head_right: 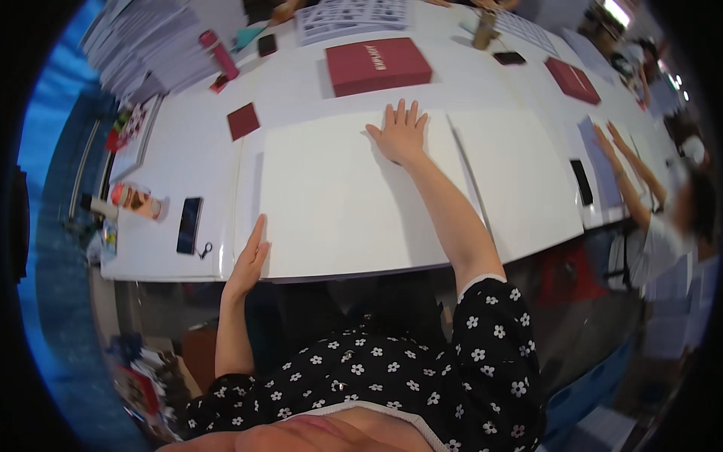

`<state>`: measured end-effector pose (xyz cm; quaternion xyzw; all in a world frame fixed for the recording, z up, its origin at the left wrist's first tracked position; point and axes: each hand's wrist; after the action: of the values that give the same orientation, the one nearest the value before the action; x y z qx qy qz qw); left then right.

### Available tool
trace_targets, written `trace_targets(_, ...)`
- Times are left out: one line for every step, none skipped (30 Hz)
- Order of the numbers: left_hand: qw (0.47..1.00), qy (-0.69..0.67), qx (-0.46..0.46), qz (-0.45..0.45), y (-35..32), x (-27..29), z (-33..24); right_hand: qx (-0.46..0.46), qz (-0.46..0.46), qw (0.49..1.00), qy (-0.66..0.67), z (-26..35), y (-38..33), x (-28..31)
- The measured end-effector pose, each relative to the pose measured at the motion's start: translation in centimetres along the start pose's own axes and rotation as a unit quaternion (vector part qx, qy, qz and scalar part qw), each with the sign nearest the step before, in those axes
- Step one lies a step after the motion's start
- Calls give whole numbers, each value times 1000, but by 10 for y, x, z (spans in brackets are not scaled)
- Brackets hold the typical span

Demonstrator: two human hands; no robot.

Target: The person inserts white paper sheets into a purple plastic grid tray and then places a white cover sheet on top. The person repeats this process multiple times, handling the paper and the tray by hand. Other people are visible in the background performing similar tasks at the same table.

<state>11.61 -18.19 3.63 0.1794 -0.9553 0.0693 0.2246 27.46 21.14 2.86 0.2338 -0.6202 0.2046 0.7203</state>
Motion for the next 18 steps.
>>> trace_targets(1000,-12,-1,1,0,0,0,22,4,1000,10,20,1,-2)
trace_targets(1000,-18,-11,-6,0,-1,2,53,7,999,7,42,4,-5)
trace_targets(1000,-23,-14,-12,0,-2,3,80,9,997,5,65,7,-8)
trace_targets(999,-24,-17,-15,-1,-1,4,105,12,994,5,90,10,-13)
trace_targets(999,-26,-20,-17,-2,-2,6,131,9,991,10,112,12,-17)
trace_targets(999,-29,-23,-26,-4,-2,10,159,9,987,17,137,14,-21)
trace_targets(999,-30,-29,-28,-3,-4,11,181,7,983,25,157,14,-24)
trace_targets(998,-32,-34,-30,-4,-4,14,197,10,980,33,176,14,-27)
trace_targets(999,-30,-28,-36,-8,-3,18,211,12,976,42,195,14,-29)
trace_targets(999,-27,-26,-38,-9,-4,20,220,9,974,50,211,15,-29)
trace_targets(999,-24,-34,-35,-5,-5,20,231,-5,972,46,223,13,-31)
trace_targets(998,-32,-35,-37,-2,-5,20,232,-24,972,40,230,13,-34)
trace_targets(998,-41,-42,-30,0,-7,22,238,-40,969,58,230,12,-41)
trace_targets(996,-74,-42,-31,2,-11,25,251,-51,965,51,230,3,-42)
trace_targets(996,-81,-38,-30,0,-11,25,284,-51,955,71,232,-9,-41)
trace_targets(996,-78,-22,-31,-3,-11,25,311,-39,946,86,231,-29,-32)
trace_targets(995,-87,-30,-25,-5,-8,20,344,-1,933,107,226,-49,-22)
trace_targets(991,-126,-35,-29,-5,-12,27,368,-2,920,135,218,-69,-21)
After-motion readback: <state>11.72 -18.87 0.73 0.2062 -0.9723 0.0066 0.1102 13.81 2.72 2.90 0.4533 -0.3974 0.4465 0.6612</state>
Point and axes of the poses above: each hand's wrist, its own y-axis towards the middle knuckle, its own x-axis out of the back of the hand, z = x × y, and after that the axes turned 1 degree about -x, right-handed
